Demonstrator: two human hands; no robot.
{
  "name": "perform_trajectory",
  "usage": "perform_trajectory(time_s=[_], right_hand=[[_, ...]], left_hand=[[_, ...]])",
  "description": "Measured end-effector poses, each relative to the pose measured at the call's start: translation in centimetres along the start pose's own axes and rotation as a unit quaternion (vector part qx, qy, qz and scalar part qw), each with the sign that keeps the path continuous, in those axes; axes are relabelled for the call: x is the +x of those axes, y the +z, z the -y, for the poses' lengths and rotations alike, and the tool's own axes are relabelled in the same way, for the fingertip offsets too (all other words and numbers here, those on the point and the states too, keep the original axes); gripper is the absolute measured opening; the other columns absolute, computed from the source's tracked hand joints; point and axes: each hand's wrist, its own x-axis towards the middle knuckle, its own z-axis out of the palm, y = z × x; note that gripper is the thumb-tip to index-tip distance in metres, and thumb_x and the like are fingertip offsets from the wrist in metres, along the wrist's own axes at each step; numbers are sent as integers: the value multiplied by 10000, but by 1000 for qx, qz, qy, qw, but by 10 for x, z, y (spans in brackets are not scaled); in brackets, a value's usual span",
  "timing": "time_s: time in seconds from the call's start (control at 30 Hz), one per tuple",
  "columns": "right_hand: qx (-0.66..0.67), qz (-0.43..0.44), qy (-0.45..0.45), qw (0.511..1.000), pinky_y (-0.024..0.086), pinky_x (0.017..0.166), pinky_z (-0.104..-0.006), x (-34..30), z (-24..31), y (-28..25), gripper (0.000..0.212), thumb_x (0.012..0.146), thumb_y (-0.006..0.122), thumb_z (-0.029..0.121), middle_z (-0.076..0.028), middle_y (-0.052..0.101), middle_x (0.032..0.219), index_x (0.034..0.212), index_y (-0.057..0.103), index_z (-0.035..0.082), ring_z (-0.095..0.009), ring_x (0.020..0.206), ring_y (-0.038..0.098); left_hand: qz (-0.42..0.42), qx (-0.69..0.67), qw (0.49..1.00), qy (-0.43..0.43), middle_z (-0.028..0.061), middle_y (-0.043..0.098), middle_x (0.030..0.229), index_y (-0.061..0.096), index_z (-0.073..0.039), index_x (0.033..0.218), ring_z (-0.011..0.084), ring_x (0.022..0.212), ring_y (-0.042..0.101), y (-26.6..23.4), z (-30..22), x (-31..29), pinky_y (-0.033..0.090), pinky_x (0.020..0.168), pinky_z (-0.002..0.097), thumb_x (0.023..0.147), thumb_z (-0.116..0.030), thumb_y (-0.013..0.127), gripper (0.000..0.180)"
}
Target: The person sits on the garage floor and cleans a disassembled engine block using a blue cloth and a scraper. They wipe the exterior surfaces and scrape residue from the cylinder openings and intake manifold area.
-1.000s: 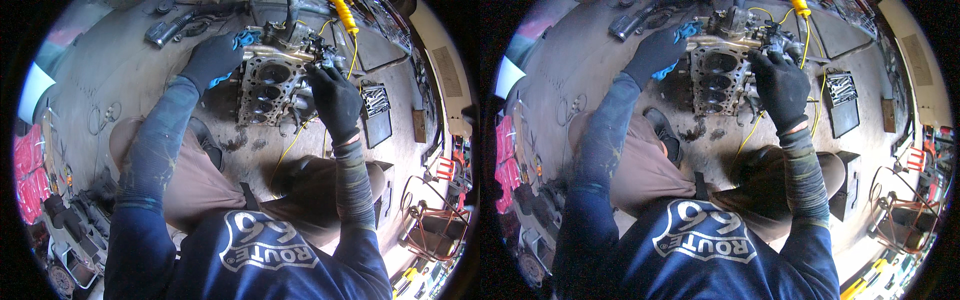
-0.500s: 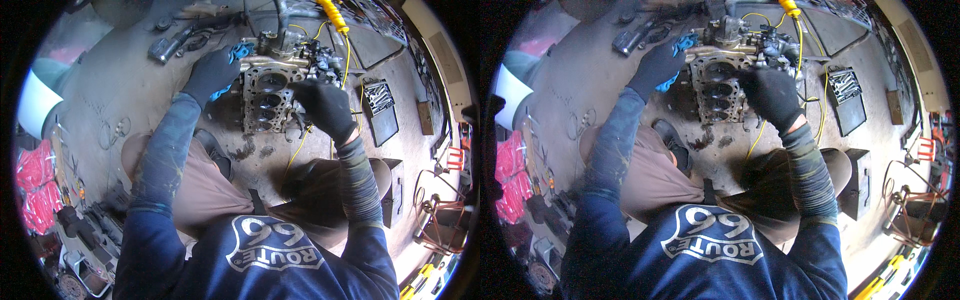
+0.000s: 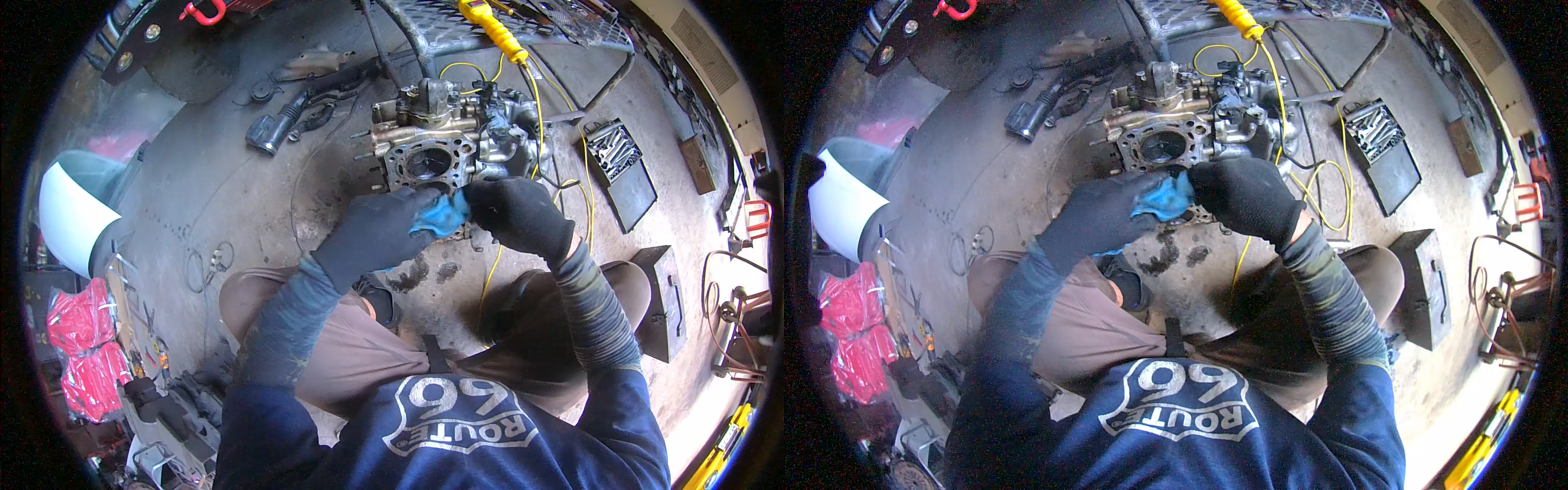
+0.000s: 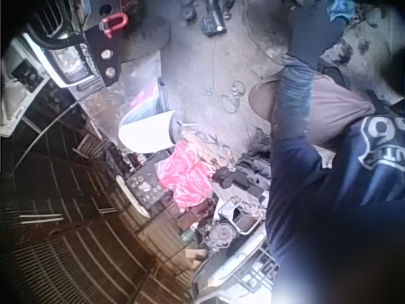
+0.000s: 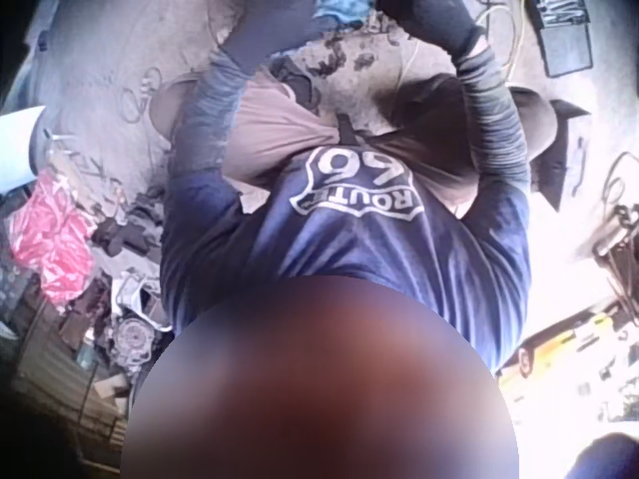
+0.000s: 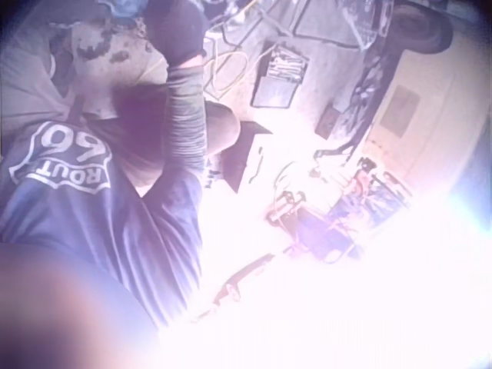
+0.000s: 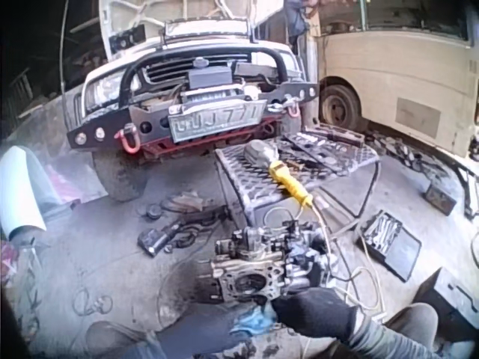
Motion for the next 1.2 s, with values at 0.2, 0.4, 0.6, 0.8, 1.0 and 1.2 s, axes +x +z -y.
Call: perform_trajectory(time_s=[0.2,0.4,0.6,0.8,1.0,1.2], right_hand=[[378,2,105,920,556,711,-327,-8,8,-38,295,980,680,206,-91,752,995,1237,698,64,-193,803,710],[431,-42,42,900,530,805,-289,2,10,-38,309,995,693,209,-58,701,1092,1256,667,45,-124,894,654],[196,-59,-75,976,535,827,-382,18,-7,-35,350,1012,671,344,-142,703,970,1158,700,27,-236,898,679],[135,-43,-74,987,550,740,-399,46,-27,-51,298,1030,631,273,-158,673,865,1119,696,-3,-291,820,695],[106,4,85,991,557,702,-438,61,-25,-45,412,1024,610,428,-142,721,757,984,739,39,-275,699,711],[63,-9,92,994,571,708,-436,54,-32,-48,439,984,658,460,-162,730,775,1021,747,31,-300,709,722]], left_hand=[[68,-69,995,-30,216,723,1157,645,-59,1321,378,1038,719,9,15,15,566,923,445,883,-220,684,468],[18,-268,963,23,245,724,1099,663,-40,1265,412,1010,715,19,9,25,560,890,460,876,-190,668,417],[-41,-55,998,6,238,725,987,711,-38,1102,407,946,713,19,-3,48,564,837,520,815,-356,751,430],[24,4,1000,-4,215,742,972,722,-66,1120,386,922,725,18,-2,78,568,842,486,870,-377,688,401],[47,70,996,-39,231,741,992,733,-75,1143,419,932,719,23,-10,87,567,833,489,881,-370,686,397],[39,61,995,-65,238,738,973,742,-74,1128,426,911,719,25,-31,92,566,828,495,874,-381,700,401]])
